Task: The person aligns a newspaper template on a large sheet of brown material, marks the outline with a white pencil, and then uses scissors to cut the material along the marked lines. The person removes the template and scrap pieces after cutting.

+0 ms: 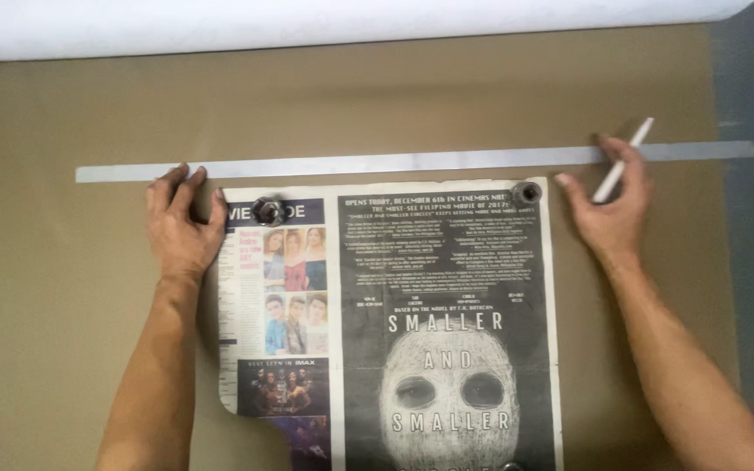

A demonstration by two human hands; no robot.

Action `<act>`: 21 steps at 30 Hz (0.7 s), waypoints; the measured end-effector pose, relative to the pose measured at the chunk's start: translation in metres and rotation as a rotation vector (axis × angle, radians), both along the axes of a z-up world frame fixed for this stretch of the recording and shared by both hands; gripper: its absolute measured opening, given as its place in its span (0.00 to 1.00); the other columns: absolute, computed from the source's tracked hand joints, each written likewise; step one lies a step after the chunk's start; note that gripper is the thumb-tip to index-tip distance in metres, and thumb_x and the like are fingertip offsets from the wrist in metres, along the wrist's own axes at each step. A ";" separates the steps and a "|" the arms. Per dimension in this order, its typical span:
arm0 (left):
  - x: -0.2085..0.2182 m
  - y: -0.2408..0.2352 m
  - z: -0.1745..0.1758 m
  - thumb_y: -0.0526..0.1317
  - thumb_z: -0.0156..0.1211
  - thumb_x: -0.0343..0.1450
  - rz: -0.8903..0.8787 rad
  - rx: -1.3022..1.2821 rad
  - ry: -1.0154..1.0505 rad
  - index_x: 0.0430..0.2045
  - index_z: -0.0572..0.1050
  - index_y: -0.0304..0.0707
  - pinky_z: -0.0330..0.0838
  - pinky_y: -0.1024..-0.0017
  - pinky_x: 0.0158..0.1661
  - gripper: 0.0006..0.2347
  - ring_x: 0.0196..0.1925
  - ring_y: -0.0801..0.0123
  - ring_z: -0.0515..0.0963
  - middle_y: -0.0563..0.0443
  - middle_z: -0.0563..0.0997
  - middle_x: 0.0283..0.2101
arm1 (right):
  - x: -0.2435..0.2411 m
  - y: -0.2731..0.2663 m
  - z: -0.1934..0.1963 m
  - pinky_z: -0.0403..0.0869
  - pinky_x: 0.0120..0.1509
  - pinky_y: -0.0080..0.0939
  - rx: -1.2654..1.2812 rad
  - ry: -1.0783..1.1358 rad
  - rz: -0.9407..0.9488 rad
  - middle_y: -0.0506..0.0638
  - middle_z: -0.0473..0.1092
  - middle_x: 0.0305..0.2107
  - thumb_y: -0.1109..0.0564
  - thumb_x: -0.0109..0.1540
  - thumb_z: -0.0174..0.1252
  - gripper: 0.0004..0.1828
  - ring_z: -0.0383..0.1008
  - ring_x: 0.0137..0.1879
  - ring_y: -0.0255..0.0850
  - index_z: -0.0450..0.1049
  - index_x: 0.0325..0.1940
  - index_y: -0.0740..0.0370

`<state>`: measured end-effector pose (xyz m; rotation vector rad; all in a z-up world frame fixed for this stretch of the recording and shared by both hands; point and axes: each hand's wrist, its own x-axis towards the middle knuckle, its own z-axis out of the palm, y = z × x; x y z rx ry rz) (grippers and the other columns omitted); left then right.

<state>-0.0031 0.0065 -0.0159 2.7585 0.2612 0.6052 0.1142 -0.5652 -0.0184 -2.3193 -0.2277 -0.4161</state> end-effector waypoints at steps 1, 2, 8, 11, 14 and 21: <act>0.001 0.001 0.000 0.41 0.67 0.72 -0.001 0.034 -0.005 0.52 0.81 0.36 0.72 0.57 0.58 0.15 0.62 0.50 0.73 0.41 0.76 0.59 | 0.002 0.001 0.008 0.68 0.73 0.57 0.071 -0.102 0.013 0.61 0.71 0.61 0.47 0.70 0.66 0.28 0.70 0.71 0.51 0.67 0.67 0.64; 0.003 0.003 0.001 0.41 0.66 0.72 -0.003 0.068 -0.009 0.51 0.81 0.36 0.71 0.57 0.58 0.15 0.62 0.50 0.73 0.41 0.76 0.59 | 0.004 0.006 0.016 0.70 0.75 0.55 0.143 -0.203 0.028 0.61 0.73 0.61 0.48 0.76 0.63 0.22 0.73 0.72 0.50 0.68 0.66 0.64; -0.001 -0.003 0.004 0.34 0.60 0.75 -0.070 -0.021 -0.123 0.51 0.81 0.35 0.72 0.56 0.61 0.11 0.62 0.48 0.74 0.41 0.77 0.58 | 0.010 0.095 0.065 0.81 0.58 0.46 0.361 0.117 0.320 0.50 0.78 0.43 0.46 0.76 0.49 0.16 0.81 0.50 0.39 0.76 0.52 0.58; 0.004 -0.001 0.009 0.30 0.58 0.72 -0.078 -0.057 -0.144 0.49 0.81 0.35 0.71 0.56 0.62 0.13 0.61 0.46 0.75 0.40 0.77 0.57 | 0.010 0.180 0.072 0.76 0.56 0.45 0.111 0.309 0.661 0.46 0.79 0.38 0.52 0.71 0.55 0.11 0.79 0.48 0.37 0.81 0.51 0.54; 0.002 0.000 0.007 0.28 0.58 0.69 -0.085 -0.035 -0.149 0.50 0.81 0.36 0.67 0.54 0.66 0.15 0.62 0.46 0.74 0.40 0.77 0.57 | 0.011 0.243 0.074 0.73 0.45 0.44 -0.004 0.245 0.822 0.49 0.79 0.32 0.53 0.66 0.62 0.12 0.73 0.40 0.39 0.83 0.52 0.56; 0.001 0.001 0.009 0.26 0.55 0.68 -0.077 -0.065 -0.145 0.51 0.80 0.36 0.62 0.53 0.70 0.18 0.62 0.47 0.73 0.41 0.77 0.57 | 0.020 0.293 0.063 0.74 0.52 0.42 -0.016 0.172 0.950 0.52 0.81 0.42 0.54 0.68 0.62 0.12 0.74 0.47 0.40 0.81 0.54 0.56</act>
